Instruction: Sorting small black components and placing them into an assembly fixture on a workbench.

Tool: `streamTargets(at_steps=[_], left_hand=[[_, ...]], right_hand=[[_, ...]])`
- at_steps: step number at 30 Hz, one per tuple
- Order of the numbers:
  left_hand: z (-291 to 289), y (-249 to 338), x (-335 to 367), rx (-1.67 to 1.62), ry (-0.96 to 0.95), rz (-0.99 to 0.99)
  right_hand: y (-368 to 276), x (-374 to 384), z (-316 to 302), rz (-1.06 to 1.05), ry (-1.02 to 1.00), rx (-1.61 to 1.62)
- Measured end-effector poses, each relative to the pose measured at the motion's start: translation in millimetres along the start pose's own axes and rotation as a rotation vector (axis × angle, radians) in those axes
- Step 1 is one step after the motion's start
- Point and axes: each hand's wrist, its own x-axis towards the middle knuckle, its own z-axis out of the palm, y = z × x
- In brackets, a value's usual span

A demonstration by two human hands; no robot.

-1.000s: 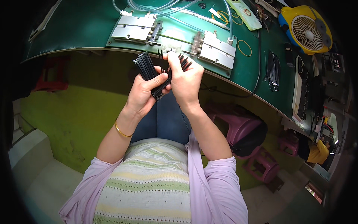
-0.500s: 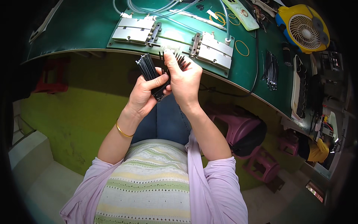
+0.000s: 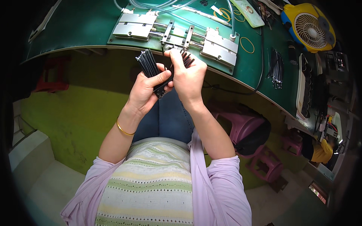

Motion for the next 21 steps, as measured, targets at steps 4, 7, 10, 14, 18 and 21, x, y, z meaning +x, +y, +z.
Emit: streamTargets(at_steps=[4,7,10,14,18,21], left_hand=[[-0.5,-0.6,1.6,0.01,-0.014,0.001],[0.8,-1.1,1.4,0.01,-0.019,0.003],[1.1,-0.6,2.3,0.014,-0.027,-0.002],[2.8,0.6,1.5,0.023,-0.027,-0.013],[5.0,2.4,-1.5,0.038,-0.002,-0.002],[4.6,2.7,-2.5,0.073,-0.004,0.003]], right_hand=[[3.2,2.6,-0.6,0.005,0.015,0.01],[4.3,3.5,-1.1,0.005,0.02,0.022],[4.6,4.0,-1.6,0.02,0.021,0.035],[4.5,4.3,-3.9,0.023,0.001,0.061],[3.1,1.3,-2.3,-0.03,-0.008,0.055],[3.0,-0.6,-2.4,-0.057,-0.053,0.006]])
